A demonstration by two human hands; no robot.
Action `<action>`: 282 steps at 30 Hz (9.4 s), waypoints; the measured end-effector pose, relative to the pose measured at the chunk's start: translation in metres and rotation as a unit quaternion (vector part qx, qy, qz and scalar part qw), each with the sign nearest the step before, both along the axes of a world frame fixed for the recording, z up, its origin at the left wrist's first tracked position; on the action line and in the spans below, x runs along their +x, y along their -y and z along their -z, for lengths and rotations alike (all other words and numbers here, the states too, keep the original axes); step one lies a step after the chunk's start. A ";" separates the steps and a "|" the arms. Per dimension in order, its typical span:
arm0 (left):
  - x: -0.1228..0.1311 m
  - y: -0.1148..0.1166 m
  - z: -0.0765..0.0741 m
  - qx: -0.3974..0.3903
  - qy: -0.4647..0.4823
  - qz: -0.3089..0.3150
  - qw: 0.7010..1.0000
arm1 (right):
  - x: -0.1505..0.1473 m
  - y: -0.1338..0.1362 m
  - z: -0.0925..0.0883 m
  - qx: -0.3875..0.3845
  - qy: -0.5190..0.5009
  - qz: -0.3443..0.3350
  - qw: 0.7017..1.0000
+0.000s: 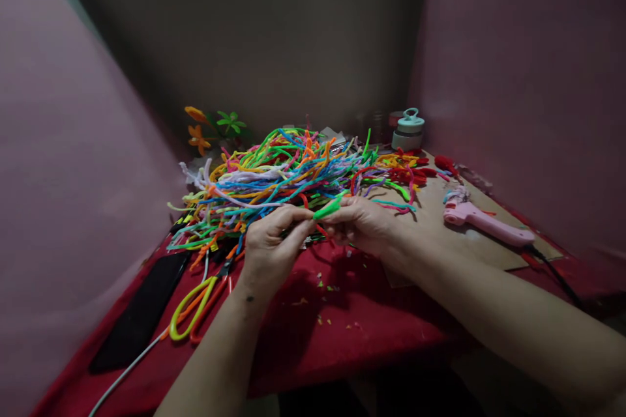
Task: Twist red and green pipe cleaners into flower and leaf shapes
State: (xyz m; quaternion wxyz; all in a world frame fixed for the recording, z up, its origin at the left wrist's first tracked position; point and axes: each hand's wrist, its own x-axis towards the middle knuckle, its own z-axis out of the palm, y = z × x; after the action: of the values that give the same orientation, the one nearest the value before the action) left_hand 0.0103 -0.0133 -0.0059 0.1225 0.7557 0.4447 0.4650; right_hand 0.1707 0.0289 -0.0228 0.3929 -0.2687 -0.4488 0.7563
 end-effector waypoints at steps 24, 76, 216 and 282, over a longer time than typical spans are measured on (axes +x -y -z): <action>0.000 -0.011 0.010 0.229 -0.282 0.063 0.930 | 0.016 -0.005 -0.009 0.239 0.256 0.073 0.934; 0.001 -0.009 0.007 0.237 -0.361 0.012 0.902 | 0.010 0.011 -0.003 0.516 0.466 0.166 0.700; -0.002 -0.016 -0.001 -0.283 0.335 0.031 0.898 | -0.015 0.031 0.006 0.069 0.092 0.014 0.993; 0.002 -0.015 0.003 -0.332 0.296 0.094 0.890 | -0.012 0.025 0.011 0.064 0.086 -0.015 0.994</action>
State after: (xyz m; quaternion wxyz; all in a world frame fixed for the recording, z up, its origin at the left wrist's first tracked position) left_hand 0.0122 0.0017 -0.0088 0.5357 0.5365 0.4427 0.4788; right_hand 0.1582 0.0042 -0.0337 0.3576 -0.3004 -0.5325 0.7060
